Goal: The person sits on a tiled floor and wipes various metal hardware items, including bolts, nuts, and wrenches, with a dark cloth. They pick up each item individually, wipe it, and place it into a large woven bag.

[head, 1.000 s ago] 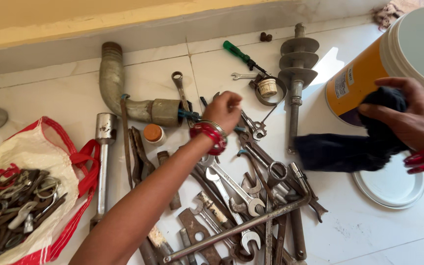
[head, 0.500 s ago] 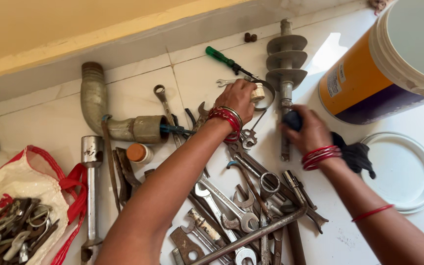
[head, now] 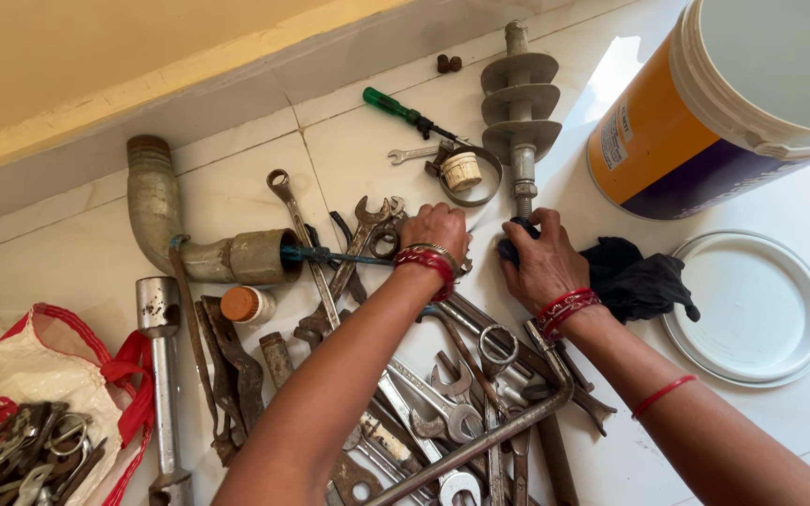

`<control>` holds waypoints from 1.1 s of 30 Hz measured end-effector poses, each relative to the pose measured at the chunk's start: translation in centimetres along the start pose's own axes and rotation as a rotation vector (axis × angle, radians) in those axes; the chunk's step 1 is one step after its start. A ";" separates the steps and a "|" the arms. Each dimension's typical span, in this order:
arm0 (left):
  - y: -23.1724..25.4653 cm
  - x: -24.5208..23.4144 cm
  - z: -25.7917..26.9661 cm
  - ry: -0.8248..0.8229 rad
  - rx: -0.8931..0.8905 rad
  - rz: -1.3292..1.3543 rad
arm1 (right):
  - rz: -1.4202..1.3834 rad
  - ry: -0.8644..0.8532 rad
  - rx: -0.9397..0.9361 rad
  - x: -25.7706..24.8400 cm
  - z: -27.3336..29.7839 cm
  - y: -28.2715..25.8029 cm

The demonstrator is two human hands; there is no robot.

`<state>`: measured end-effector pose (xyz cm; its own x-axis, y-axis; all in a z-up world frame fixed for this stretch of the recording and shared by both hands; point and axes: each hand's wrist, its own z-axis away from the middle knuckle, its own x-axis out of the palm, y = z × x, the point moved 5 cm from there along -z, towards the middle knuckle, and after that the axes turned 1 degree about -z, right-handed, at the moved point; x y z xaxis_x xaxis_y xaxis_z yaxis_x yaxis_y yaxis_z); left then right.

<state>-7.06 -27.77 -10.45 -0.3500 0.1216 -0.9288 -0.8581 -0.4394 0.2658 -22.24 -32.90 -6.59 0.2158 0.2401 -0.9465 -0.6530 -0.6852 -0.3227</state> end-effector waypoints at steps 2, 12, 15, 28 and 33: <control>0.3 0.8 -1.1 -0.058 -0.020 -0.100 | 0.016 0.001 -0.007 0.7 -0.1 0.3; -7.6 -3.5 3.8 0.097 -0.271 0.790 | -0.310 0.159 -0.122 -2.8 -1.5 0.8; -9.5 -5.5 7.0 0.069 -0.467 1.304 | -0.380 0.152 -0.156 -6.4 -1.5 -3.3; -11.8 -14.8 13.5 0.259 -0.066 2.136 | -0.566 0.234 -0.582 -10.5 -3.3 -23.3; -15.7 -14.5 17.9 0.268 -0.300 1.954 | -0.564 0.095 -0.488 -10.0 -3.7 -25.1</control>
<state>4.69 -6.68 3.44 -0.4843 -0.7199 0.4972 0.6353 0.1013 0.7656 -5.38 -20.66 10.93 0.4984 0.5998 -0.6260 -0.0334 -0.7082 -0.7052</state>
